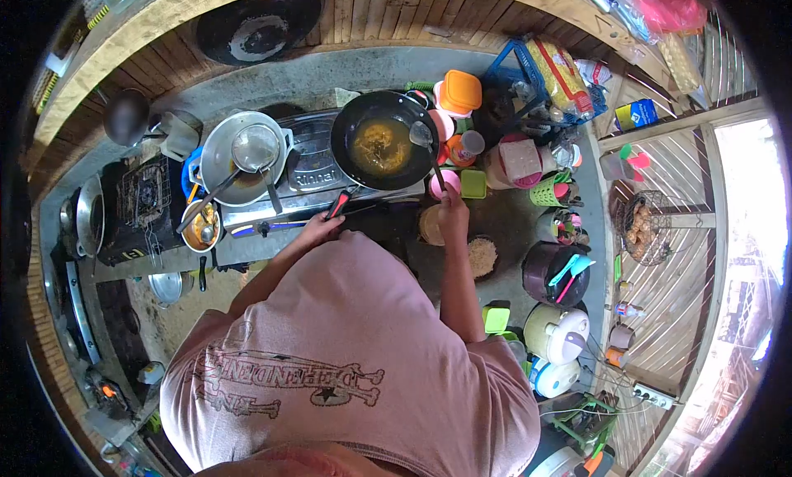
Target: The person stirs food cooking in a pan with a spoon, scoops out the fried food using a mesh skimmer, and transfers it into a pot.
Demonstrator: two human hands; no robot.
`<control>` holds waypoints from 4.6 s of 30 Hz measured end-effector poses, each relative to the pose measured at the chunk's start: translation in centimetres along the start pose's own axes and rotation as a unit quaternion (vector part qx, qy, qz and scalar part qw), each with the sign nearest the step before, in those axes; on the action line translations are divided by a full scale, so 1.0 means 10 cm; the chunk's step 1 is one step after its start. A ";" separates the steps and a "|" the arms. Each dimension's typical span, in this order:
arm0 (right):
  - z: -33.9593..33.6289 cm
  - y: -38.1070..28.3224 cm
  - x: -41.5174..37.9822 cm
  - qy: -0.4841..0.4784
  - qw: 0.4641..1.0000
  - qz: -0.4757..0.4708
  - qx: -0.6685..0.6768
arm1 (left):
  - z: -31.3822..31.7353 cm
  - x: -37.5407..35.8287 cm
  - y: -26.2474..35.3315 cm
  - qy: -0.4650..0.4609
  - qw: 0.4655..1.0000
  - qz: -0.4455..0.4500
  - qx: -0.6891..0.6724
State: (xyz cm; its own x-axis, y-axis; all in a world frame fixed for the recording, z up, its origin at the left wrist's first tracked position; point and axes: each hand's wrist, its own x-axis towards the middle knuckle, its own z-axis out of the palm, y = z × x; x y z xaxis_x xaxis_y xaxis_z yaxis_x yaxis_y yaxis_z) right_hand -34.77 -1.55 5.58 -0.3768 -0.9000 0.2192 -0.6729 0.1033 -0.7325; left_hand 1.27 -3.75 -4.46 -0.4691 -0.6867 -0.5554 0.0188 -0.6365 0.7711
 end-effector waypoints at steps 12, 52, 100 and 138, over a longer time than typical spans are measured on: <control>0.05 -0.68 -0.29 -0.176 0.829 0.373 0.376 | 0.07 -0.14 0.18 0.015 0.999 -0.021 0.025; 0.07 -0.52 0.07 -0.203 0.774 0.396 0.450 | -0.03 -0.04 0.04 0.041 0.998 -0.014 0.055; -0.28 -0.68 0.13 -0.145 0.909 0.185 0.343 | 0.06 -0.13 0.20 0.015 1.000 -0.001 0.015; 0.25 -0.49 0.29 -0.245 0.741 0.419 0.465 | -0.01 -0.09 0.10 0.036 0.998 -0.011 0.043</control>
State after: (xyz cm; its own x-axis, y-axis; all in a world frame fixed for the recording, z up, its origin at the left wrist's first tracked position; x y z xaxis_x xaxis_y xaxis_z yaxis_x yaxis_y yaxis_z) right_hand -30.96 -5.70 8.20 0.0156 -0.7545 -0.6562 0.4811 0.5809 -0.6565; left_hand 1.83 -3.79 -3.23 -0.4042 -0.6986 -0.5904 -0.0675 -0.6209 0.7809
